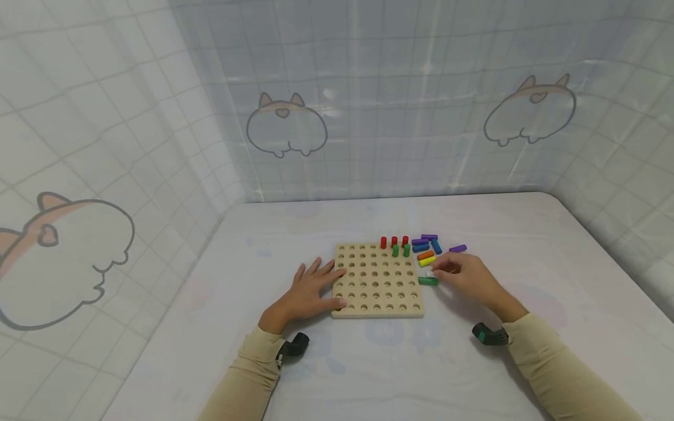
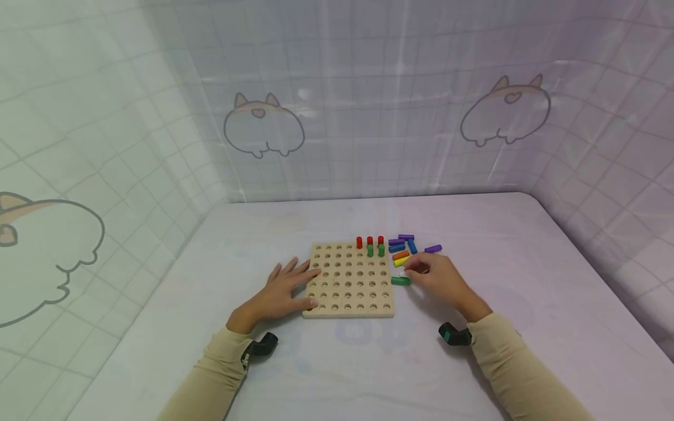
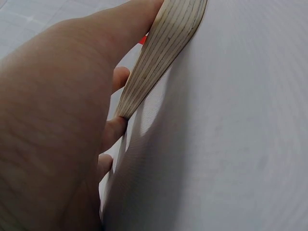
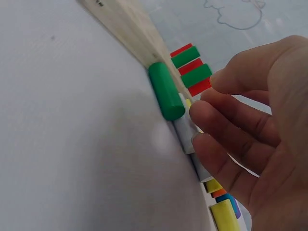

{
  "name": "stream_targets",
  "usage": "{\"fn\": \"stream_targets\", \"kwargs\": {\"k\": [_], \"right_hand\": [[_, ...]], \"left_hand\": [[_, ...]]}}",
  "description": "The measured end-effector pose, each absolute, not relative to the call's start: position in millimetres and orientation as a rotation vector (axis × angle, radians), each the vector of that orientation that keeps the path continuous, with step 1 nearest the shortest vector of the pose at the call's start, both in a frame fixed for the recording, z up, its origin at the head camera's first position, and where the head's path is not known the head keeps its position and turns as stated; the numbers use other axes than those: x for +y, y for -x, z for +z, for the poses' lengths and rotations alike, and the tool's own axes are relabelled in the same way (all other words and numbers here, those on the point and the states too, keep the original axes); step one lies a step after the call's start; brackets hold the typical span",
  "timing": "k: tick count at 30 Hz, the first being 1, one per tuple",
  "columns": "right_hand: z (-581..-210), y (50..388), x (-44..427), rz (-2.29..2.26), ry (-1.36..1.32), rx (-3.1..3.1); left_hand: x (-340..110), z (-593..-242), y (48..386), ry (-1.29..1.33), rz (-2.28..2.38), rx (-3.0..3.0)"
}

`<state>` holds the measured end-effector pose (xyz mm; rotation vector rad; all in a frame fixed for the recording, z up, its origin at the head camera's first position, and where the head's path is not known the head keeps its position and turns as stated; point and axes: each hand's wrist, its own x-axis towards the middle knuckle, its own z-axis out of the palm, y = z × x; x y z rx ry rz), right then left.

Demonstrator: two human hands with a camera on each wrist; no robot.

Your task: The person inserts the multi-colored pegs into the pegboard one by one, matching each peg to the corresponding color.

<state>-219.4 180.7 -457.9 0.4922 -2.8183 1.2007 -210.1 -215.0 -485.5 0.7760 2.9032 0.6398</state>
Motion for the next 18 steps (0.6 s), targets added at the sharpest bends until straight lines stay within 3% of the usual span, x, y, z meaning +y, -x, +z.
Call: {"fn": "stream_targets", "kwargs": {"k": [18], "right_hand": [[-471.3, 217.9, 171.2, 0.994, -0.714, -2.798]], "left_hand": [[-216.1, -487.0, 210.6, -0.798, 0.657, 2.907]]}}
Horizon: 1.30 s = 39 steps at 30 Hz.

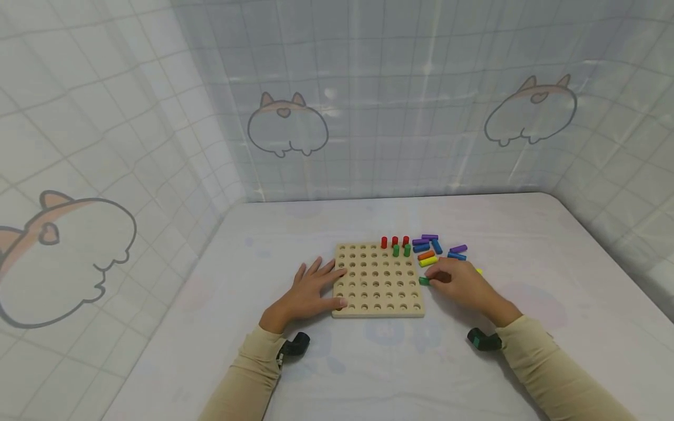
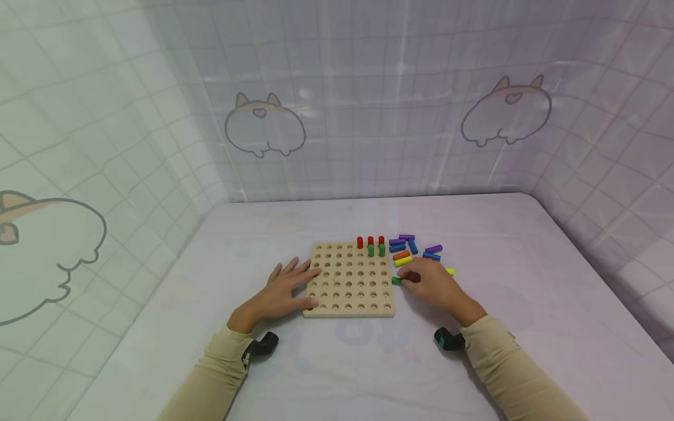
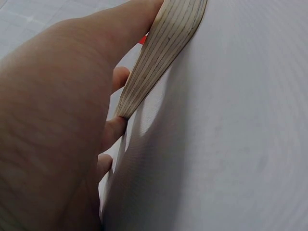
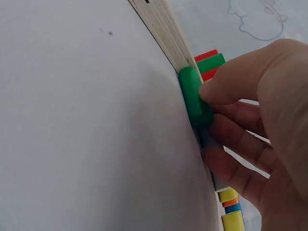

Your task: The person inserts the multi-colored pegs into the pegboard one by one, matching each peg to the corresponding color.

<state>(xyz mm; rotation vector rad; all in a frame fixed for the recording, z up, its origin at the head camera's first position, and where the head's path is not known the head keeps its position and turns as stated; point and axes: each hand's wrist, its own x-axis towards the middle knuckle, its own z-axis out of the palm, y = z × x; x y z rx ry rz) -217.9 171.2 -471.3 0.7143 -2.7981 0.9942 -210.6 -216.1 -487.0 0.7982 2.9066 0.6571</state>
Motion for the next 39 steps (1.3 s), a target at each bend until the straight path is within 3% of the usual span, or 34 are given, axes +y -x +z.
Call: {"fn": "stream_targets", "kwargs": {"k": [13, 25, 39], "right_hand": [[-467.3, 217.6, 166.3, 0.76, -0.8, -2.803], [-460.2, 223.3, 175.2, 1.234, -0.474, -2.772], [-452.5, 253.8, 171.2, 1.548, -0.505, -2.644]], "left_hand": [[-216.8, -486.6, 213.9, -0.788, 0.627, 2.915], [-216.4, -486.7, 210.1, -0.783, 0.651, 2.898], [-215.5, -486.2, 210.5, -0.812, 0.674, 2.904]]}}
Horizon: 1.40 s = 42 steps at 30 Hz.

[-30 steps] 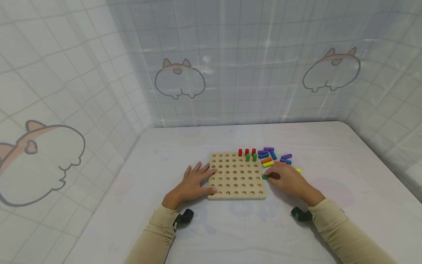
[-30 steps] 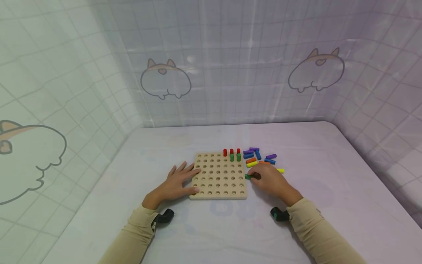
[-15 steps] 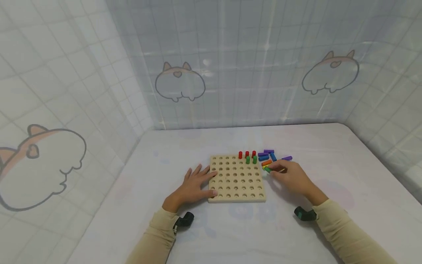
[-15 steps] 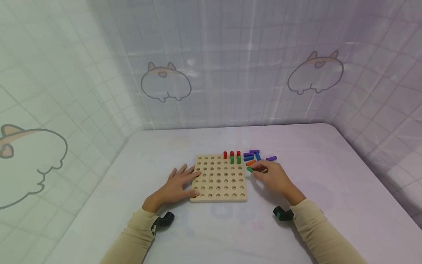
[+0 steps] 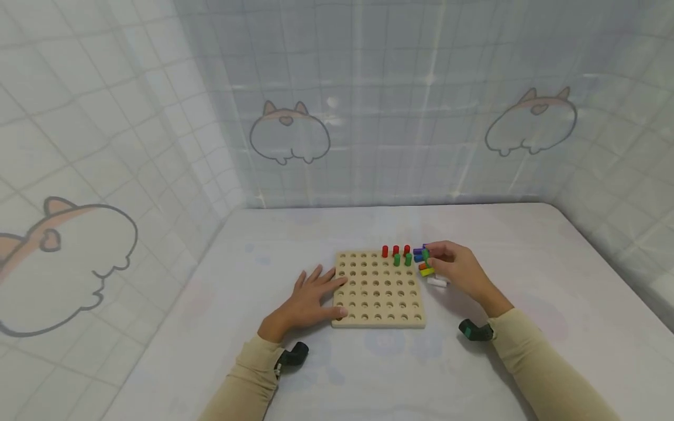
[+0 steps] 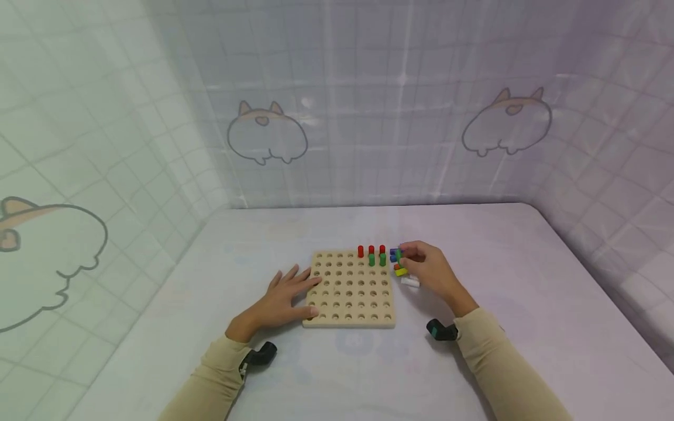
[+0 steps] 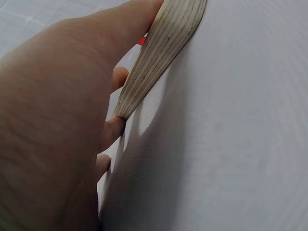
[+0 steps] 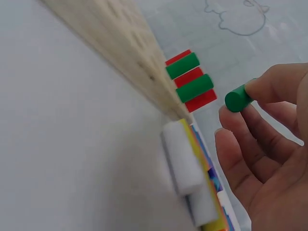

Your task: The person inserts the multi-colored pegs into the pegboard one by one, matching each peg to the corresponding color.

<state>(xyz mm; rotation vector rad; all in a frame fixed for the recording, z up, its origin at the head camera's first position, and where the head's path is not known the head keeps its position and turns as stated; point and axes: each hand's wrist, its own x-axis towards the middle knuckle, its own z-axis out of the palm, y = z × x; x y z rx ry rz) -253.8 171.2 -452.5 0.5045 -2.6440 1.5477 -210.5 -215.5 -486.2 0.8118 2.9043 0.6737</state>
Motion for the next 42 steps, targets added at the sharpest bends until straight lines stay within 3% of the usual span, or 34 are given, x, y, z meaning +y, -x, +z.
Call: {"fn": "stream_targets", "kwargs": {"k": [23, 42], "right_hand": [[-438.2, 280.8, 155.5, 1.772, -0.312, -2.695], [-436.1, 292.6, 140.5, 2.029, -0.306, -2.488]], "left_hand": [[-219.4, -493.3, 210.6, -0.779, 0.661, 2.913], [-218.1, -487.9, 216.9, -0.818, 0.661, 2.91]]}}
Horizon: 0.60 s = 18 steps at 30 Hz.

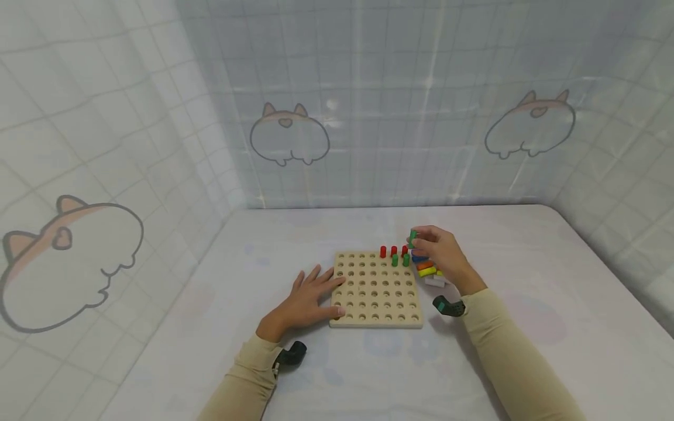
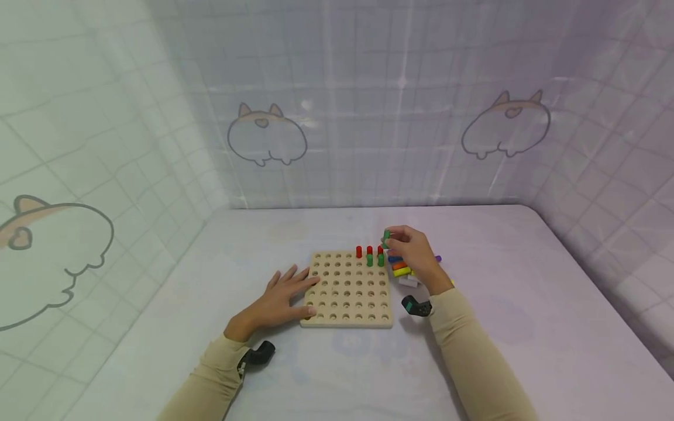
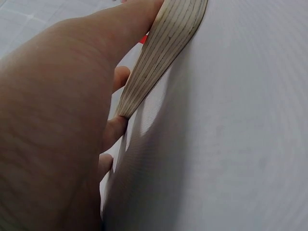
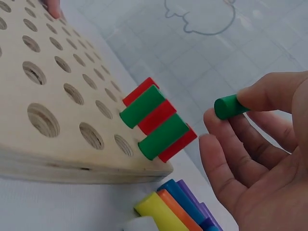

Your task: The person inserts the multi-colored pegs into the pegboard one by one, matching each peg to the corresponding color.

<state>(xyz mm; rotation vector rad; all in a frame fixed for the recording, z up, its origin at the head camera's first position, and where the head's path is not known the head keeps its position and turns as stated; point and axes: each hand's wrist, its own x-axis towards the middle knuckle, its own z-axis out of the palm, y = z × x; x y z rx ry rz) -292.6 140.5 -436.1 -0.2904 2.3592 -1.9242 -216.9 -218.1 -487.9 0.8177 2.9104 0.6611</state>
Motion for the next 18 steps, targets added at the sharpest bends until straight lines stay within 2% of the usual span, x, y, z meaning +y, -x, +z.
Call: {"fn": "stream_targets", "kwargs": {"k": [18], "right_hand": [[-438.2, 294.1, 129.3, -1.94, 0.5, 2.39]], "left_hand": [[-213.6, -479.7, 214.6, -0.805, 0.669, 2.882]]}}
